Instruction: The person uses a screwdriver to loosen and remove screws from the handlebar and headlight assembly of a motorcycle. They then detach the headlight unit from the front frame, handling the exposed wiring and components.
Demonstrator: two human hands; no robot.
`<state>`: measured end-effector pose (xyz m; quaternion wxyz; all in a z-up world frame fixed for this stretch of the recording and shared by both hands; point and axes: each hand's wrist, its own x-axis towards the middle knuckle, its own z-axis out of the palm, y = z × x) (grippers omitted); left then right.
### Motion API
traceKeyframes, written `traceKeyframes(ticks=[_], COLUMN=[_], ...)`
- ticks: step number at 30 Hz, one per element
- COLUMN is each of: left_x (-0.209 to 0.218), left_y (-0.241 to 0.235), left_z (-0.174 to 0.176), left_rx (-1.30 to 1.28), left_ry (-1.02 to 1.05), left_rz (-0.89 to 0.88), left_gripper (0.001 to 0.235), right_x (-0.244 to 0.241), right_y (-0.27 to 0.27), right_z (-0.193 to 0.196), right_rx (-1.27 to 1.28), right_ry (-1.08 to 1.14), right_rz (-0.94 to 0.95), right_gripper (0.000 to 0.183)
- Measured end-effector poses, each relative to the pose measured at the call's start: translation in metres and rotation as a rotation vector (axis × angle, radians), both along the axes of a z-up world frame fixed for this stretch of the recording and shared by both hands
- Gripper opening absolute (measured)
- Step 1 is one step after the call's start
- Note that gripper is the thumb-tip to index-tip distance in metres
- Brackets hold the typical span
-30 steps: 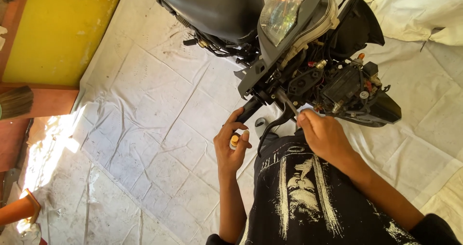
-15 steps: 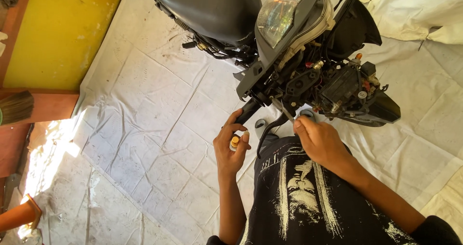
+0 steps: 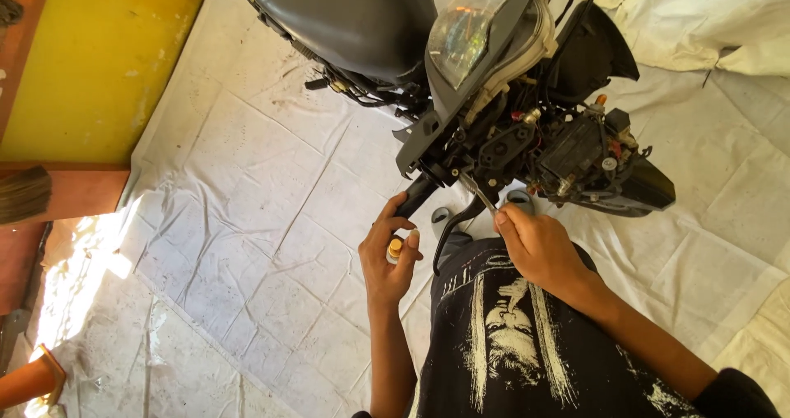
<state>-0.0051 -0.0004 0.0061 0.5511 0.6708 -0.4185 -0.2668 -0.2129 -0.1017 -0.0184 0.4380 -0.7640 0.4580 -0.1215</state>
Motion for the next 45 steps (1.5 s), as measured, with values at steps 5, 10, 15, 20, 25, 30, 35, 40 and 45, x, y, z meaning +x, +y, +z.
traceKeyframes(ticks=[5,10,15,20,25,30,35,40,45], left_x=[-0.001,0.001,0.000,0.000,0.004,0.004,0.008,0.009,0.010], left_y=[-0.002,-0.004,-0.005,-0.003,-0.003,-0.003,0.000,0.001,0.001], left_z=[-0.002,0.000,0.015,0.008,0.008,0.015,0.001,0.000,-0.006], left_rx=[-0.003,-0.015,-0.030,-0.023,-0.024,-0.028,-0.041,-0.039,-0.049], left_ry=[-0.017,-0.039,-0.059,-0.053,-0.068,-0.041,0.003,-0.006,0.004], left_rz=[0.007,0.001,-0.021,-0.014,-0.034,-0.061,-0.078,-0.102,-0.103], left_gripper=[0.026,0.024,0.025,0.029,0.029,0.029,0.029,0.027,0.029], right_x=[0.004,0.002,0.014,0.005,0.010,0.010,0.008,0.013,0.009], right_y=[0.004,0.011,0.011,-0.002,0.013,0.013,0.002,0.013,0.005], right_z=[-0.023,-0.028,-0.019,-0.026,-0.008,-0.040,-0.017,-0.011,-0.026], right_rx=[-0.036,0.002,-0.088,-0.093,-0.089,-0.071,-0.123,-0.163,-0.147], right_ry=[-0.024,-0.059,-0.085,-0.043,-0.018,-0.067,-0.032,0.002,0.013], right_rz=[0.008,-0.006,-0.017,-0.042,-0.066,-0.055,-0.081,-0.061,-0.075], right_gripper=[0.036,0.038,0.039,0.035,0.035,0.038,0.037,0.032,0.024])
